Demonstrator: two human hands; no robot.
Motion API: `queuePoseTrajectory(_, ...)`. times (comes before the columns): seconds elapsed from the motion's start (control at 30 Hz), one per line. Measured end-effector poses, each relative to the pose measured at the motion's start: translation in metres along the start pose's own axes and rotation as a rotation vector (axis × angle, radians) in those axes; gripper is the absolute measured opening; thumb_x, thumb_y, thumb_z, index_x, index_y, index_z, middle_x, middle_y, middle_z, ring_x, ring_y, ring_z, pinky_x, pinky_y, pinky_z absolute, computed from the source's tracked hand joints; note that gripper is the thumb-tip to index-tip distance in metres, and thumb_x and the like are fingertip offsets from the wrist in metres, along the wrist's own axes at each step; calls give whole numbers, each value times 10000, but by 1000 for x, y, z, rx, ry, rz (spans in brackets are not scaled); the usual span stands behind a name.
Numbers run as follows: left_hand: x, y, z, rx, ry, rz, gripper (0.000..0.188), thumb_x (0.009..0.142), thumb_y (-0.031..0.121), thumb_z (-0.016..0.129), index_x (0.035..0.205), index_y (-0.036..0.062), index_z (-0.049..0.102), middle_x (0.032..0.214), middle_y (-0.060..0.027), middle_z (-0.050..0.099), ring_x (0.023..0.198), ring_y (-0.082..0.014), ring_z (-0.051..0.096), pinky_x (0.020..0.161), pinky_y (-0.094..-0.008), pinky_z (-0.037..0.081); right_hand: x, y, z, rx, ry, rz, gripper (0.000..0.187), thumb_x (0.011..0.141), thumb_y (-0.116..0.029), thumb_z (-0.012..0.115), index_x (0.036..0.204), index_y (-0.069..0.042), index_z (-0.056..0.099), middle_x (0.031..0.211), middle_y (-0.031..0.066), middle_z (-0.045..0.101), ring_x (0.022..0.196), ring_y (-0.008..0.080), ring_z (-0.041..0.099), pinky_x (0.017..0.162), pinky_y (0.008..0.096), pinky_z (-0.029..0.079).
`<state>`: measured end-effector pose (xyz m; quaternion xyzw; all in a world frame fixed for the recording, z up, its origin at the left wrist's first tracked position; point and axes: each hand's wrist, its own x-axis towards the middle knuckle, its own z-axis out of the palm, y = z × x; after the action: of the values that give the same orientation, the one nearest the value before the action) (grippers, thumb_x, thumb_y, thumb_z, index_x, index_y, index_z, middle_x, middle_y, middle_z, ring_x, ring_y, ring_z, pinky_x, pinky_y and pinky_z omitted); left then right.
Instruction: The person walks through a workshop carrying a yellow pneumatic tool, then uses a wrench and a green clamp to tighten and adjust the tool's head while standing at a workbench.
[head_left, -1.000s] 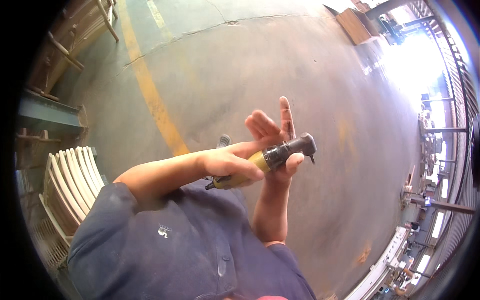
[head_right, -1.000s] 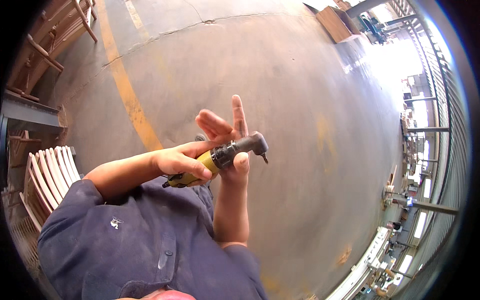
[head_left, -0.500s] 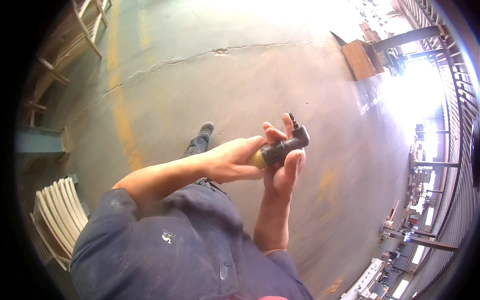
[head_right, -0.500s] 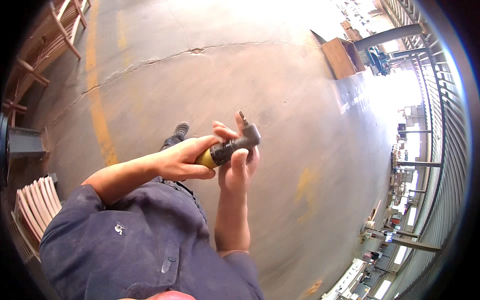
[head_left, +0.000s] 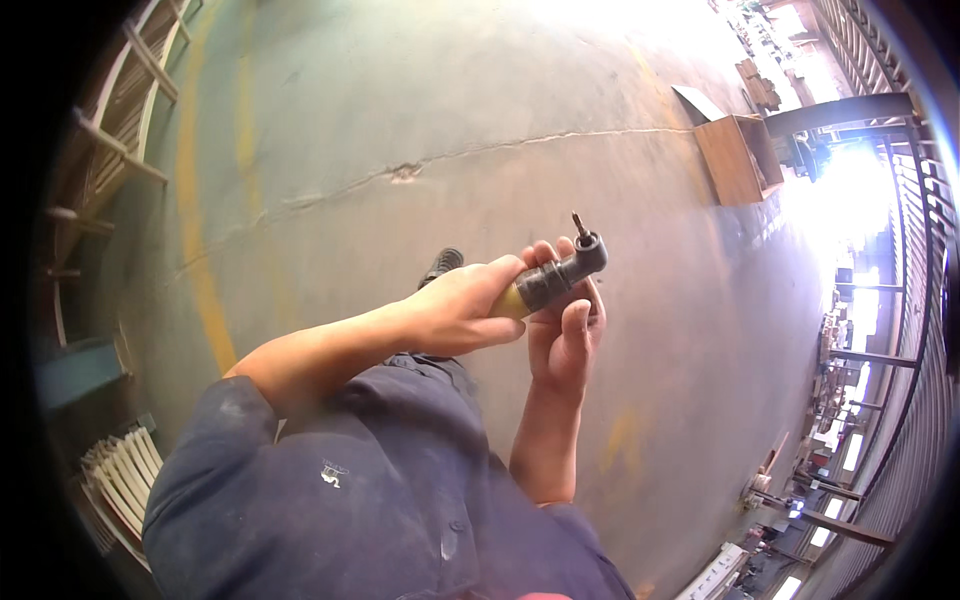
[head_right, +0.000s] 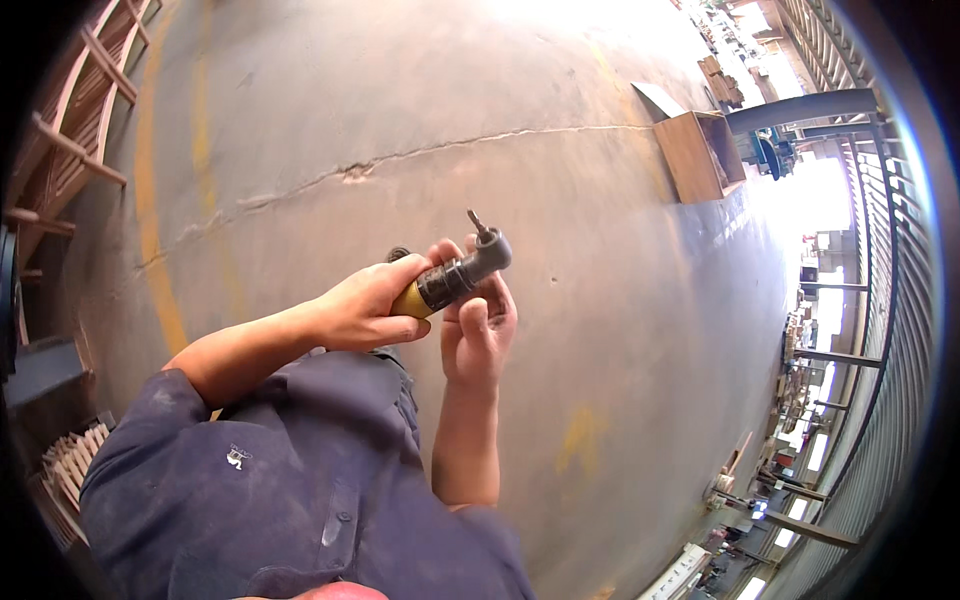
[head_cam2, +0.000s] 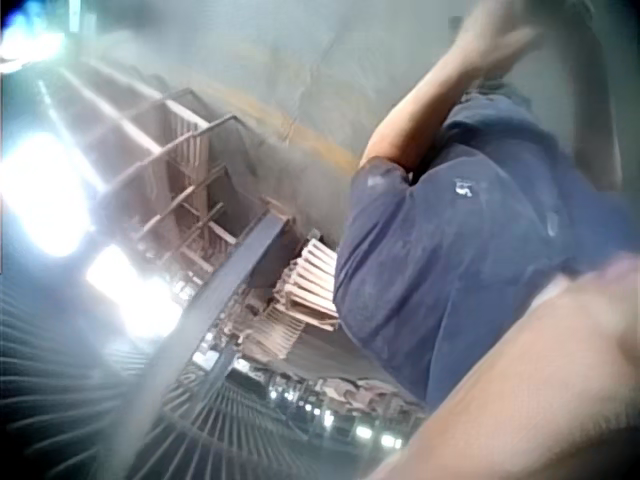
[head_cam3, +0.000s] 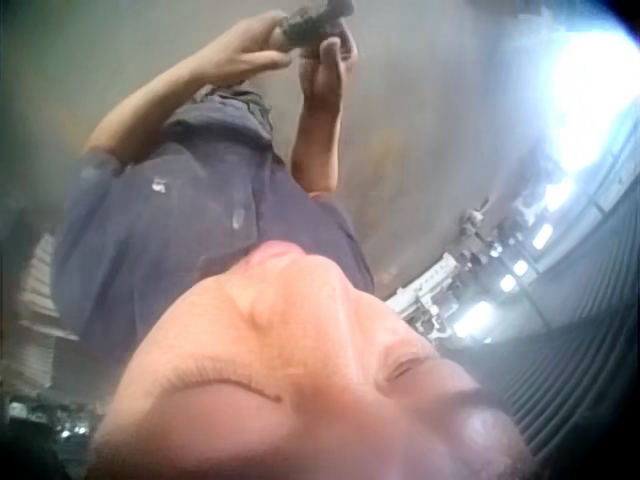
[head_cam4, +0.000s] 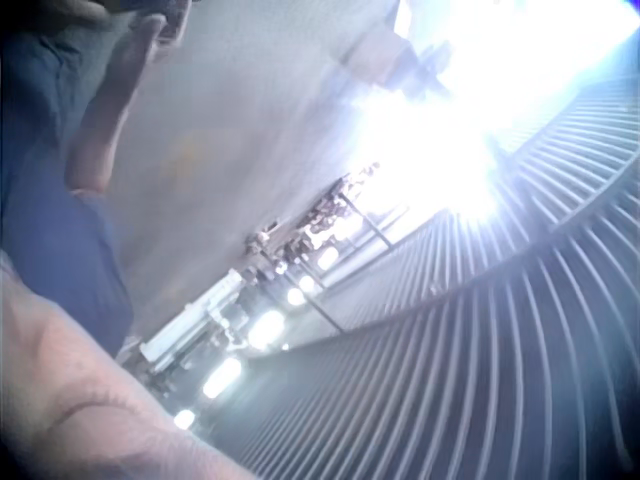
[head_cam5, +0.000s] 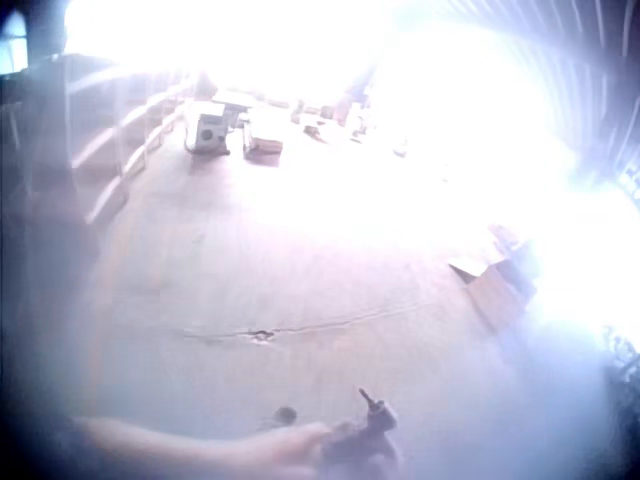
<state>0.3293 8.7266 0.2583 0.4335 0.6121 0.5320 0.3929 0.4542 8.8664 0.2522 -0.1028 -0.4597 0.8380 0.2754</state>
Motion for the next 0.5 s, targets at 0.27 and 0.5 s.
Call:
queuePoseTrajectory(0.27,248,6,-114,-83,-64,11,486,893,186,701,1311,4,536,1027,-146,641,962,-276,632,854,-410,502,300,-4,-68,89,-294,121,1189,832,-571,830,1625,74,223,1478,242,591,1396,340,560,1236,496,351)
queuePoseTrajectory(0.5,441,-19,-237,-101,151,21,409,873,200,748,1198,16,580,958,-58,576,881,-169,547,795,-341,474,514,16,-136,279,-91,132,986,869,-383,866,1565,94,356,1441,212,618,1343,297,599,1182,450,435)
